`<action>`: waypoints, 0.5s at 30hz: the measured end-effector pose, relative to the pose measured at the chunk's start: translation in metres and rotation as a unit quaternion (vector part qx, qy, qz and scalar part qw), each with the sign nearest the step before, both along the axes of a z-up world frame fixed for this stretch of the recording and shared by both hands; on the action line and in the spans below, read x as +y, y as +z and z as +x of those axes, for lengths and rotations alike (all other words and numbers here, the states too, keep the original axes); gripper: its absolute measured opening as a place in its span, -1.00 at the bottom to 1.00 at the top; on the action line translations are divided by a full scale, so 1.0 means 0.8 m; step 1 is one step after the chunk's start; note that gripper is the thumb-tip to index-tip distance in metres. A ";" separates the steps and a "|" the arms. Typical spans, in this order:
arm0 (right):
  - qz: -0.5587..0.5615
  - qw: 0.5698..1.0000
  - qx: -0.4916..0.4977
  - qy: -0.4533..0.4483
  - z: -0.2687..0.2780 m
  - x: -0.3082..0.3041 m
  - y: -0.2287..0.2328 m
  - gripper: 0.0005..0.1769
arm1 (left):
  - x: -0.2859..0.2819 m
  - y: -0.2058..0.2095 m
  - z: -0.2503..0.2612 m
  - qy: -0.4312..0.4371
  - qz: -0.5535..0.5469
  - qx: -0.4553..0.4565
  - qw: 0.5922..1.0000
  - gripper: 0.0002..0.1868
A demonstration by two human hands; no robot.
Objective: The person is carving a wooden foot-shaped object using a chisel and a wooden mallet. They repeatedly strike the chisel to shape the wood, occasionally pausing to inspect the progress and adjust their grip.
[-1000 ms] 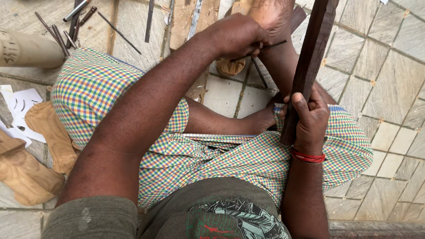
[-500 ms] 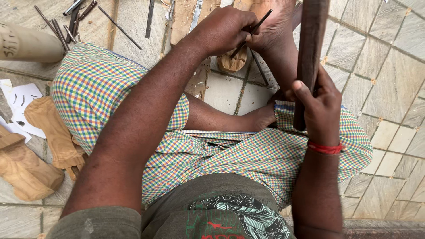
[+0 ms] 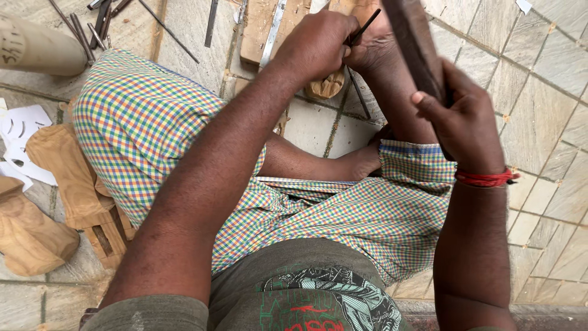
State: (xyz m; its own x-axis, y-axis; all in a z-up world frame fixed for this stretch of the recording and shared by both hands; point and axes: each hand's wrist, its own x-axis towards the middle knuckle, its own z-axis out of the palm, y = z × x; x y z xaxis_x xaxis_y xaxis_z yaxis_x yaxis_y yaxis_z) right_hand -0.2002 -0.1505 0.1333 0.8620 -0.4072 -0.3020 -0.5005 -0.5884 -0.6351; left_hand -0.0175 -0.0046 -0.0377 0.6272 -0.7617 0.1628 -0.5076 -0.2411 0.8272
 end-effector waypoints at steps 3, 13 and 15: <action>0.011 0.999 -0.043 -0.004 0.006 -0.001 0.000 -0.22 | -0.001 -0.013 -0.001 0.024 0.021 0.012 0.999 -0.84; -0.027 0.997 -0.004 0.066 0.037 -0.013 0.019 -0.18 | -0.005 -0.034 -0.003 0.067 0.070 0.047 0.994 -0.80; -0.075 0.990 0.003 0.119 0.045 -0.014 0.021 -0.18 | -0.003 -0.040 -0.008 0.059 0.077 0.077 0.992 -0.78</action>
